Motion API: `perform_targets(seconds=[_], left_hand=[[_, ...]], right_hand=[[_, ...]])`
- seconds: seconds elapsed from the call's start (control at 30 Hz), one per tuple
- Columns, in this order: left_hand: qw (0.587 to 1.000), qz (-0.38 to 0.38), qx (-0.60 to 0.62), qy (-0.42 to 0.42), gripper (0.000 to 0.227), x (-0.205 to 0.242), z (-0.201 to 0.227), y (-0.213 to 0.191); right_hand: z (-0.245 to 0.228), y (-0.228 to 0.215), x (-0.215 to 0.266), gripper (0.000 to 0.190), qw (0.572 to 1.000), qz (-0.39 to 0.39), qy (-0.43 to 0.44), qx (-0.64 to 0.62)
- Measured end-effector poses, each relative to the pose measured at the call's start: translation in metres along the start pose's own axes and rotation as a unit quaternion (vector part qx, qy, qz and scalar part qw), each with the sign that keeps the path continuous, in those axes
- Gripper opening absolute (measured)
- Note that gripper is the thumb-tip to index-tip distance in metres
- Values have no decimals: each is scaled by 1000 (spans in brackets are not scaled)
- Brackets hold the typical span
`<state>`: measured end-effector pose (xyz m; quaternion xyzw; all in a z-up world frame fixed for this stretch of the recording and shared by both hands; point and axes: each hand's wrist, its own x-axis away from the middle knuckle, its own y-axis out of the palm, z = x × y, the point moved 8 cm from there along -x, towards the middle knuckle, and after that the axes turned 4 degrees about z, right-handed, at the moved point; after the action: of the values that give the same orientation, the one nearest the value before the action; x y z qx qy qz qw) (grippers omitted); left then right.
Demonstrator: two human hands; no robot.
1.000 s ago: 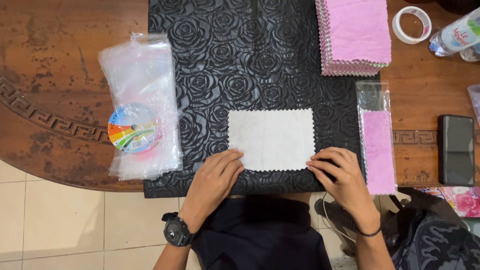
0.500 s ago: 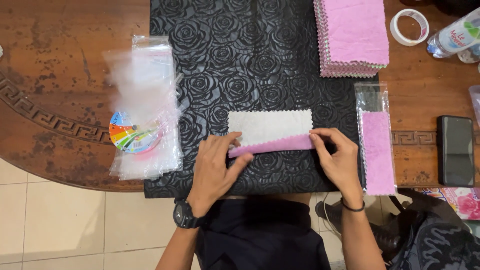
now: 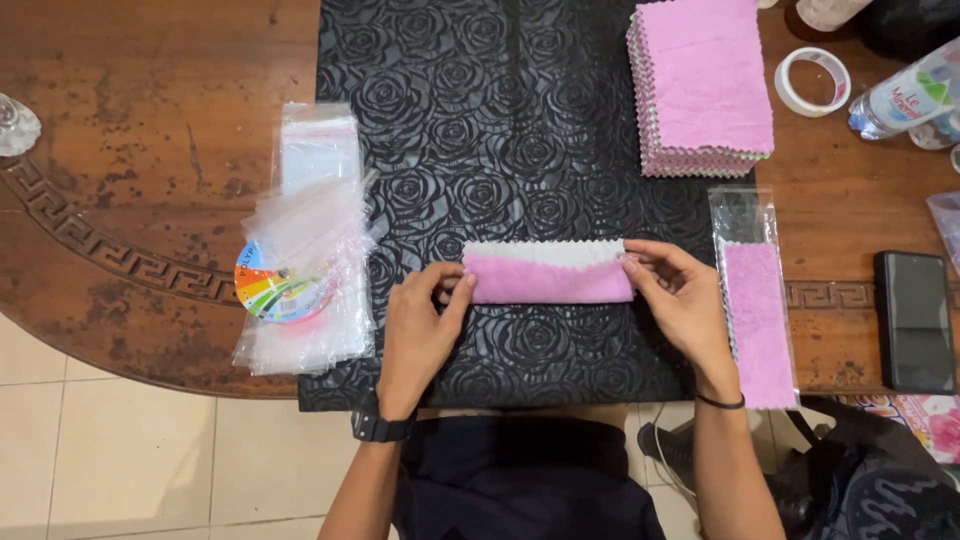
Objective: The person takes pink and white cloths from a stack, folds them, and inserts them into clear plastic bags.
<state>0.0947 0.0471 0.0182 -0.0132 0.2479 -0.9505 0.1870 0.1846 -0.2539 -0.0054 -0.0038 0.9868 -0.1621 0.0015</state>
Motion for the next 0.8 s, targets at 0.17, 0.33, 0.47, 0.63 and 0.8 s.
perform_targets(seconds=[0.17, 0.33, 0.47, 0.63, 0.8], left_hand=[[999, 4, -37, -19, 18, -9, -3, 2], [998, 10, -60, -32, 18, -14, -2, 3], [996, 15, -80, -33, 17, -16, -1, 2], [995, 15, -97, -36, 17, -18, -10, 6], [995, 30, -95, -25, 20, -17, -9, 5]], right_hand=[[6, -1, -11, 20, 999, 17, 0, 45], [1, 1, -15, 14, 997, 27, -9, 76], [-5, 3, -17, 11, 995, 34, -33, 92], [-10, 6, -17, 11, 994, 37, -44, 96], [-19, 6, -15, 13, 982, 44, -94, 159]])
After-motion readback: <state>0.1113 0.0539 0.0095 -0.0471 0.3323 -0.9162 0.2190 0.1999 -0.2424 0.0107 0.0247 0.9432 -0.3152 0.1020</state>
